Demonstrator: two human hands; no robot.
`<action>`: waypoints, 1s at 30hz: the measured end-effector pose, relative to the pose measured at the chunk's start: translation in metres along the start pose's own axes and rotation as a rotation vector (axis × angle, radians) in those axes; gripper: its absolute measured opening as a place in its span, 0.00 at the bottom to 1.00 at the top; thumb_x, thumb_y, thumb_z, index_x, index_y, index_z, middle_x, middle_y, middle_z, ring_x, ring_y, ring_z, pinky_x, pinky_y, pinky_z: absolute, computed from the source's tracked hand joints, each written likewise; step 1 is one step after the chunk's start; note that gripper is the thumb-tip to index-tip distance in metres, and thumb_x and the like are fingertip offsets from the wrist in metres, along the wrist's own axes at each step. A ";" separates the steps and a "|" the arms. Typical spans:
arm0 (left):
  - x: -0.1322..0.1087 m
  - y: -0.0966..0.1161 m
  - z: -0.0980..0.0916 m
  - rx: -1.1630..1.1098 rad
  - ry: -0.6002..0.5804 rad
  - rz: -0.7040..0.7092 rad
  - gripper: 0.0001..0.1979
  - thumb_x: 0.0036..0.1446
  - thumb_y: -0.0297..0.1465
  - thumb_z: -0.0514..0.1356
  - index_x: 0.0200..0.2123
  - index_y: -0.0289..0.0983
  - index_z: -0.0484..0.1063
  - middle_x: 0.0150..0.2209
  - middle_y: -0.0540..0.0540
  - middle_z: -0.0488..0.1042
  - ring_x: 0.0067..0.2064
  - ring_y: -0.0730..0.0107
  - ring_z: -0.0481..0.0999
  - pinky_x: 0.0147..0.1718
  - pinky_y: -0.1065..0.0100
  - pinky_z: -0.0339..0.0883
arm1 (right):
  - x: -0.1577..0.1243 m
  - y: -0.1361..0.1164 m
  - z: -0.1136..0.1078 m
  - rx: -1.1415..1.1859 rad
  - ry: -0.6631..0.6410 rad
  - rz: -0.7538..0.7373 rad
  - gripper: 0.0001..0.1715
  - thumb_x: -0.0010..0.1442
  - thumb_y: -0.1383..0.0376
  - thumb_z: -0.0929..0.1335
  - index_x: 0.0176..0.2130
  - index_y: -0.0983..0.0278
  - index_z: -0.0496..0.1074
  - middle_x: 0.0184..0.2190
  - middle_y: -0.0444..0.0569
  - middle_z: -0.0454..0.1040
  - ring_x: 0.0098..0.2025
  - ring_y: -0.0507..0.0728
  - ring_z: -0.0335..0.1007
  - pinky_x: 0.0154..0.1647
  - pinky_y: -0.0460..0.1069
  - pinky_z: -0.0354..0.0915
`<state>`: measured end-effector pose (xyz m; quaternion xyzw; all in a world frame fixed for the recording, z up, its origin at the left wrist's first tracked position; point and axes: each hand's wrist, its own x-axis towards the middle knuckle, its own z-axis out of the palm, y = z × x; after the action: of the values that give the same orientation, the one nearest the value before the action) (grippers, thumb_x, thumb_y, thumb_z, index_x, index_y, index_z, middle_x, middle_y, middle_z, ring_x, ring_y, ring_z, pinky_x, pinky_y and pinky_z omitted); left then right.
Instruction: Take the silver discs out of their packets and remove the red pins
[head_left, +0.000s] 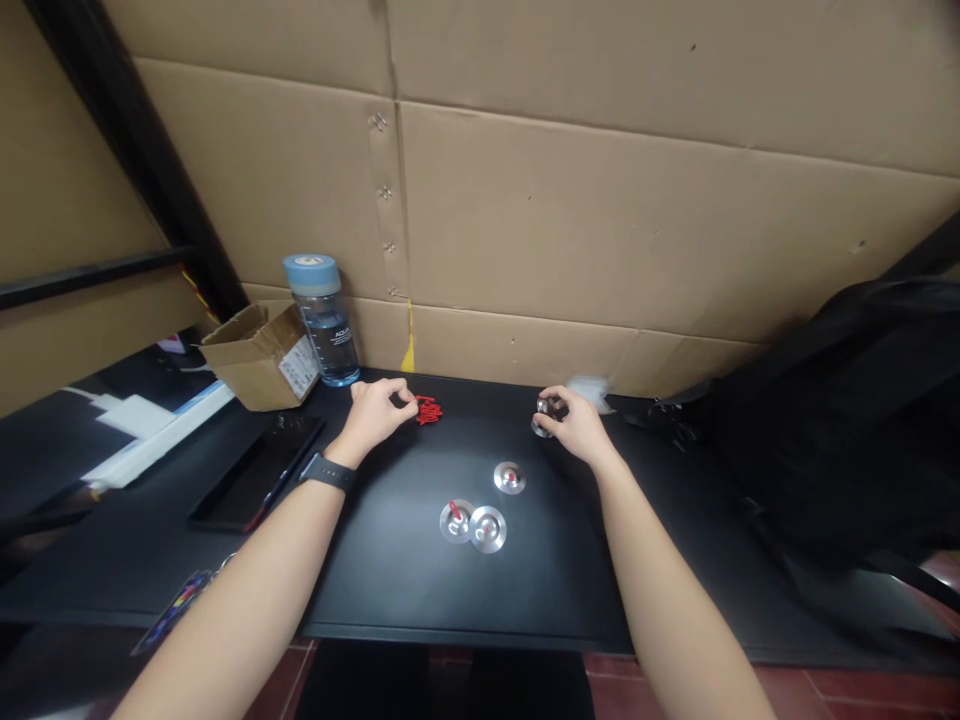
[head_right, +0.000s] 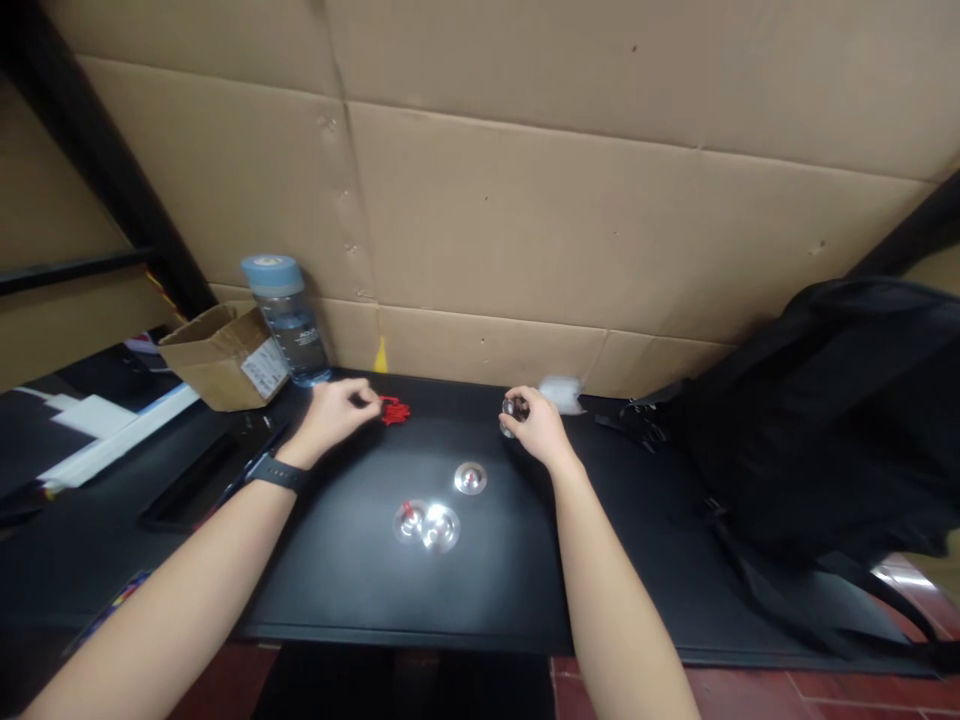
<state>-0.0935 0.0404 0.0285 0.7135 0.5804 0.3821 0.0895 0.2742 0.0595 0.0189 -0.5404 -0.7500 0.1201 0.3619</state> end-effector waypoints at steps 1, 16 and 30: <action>0.000 0.000 0.001 0.017 -0.003 0.000 0.06 0.52 0.31 0.62 0.24 0.40 0.71 0.31 0.52 0.82 0.36 0.64 0.79 0.43 0.64 0.64 | 0.000 0.001 -0.001 -0.004 -0.005 -0.002 0.18 0.54 0.60 0.73 0.45 0.59 0.75 0.40 0.50 0.79 0.40 0.60 0.73 0.45 0.55 0.67; 0.003 -0.017 0.005 0.171 -0.095 0.167 0.11 0.67 0.39 0.59 0.41 0.46 0.82 0.46 0.47 0.83 0.49 0.57 0.77 0.49 0.57 0.56 | -0.002 0.007 -0.012 -0.017 -0.107 -0.013 0.13 0.54 0.61 0.74 0.41 0.60 0.76 0.39 0.49 0.80 0.39 0.60 0.75 0.44 0.54 0.68; 0.004 -0.027 0.010 0.166 -0.177 0.184 0.11 0.66 0.41 0.60 0.42 0.46 0.82 0.47 0.46 0.81 0.49 0.57 0.75 0.49 0.58 0.57 | -0.003 0.025 -0.003 0.010 -0.185 0.098 0.15 0.49 0.59 0.77 0.39 0.59 0.79 0.33 0.47 0.81 0.38 0.60 0.77 0.44 0.54 0.69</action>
<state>-0.1076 0.0556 0.0075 0.7995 0.5321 0.2748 0.0458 0.2949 0.0661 0.0059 -0.5610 -0.7524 0.1908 0.2876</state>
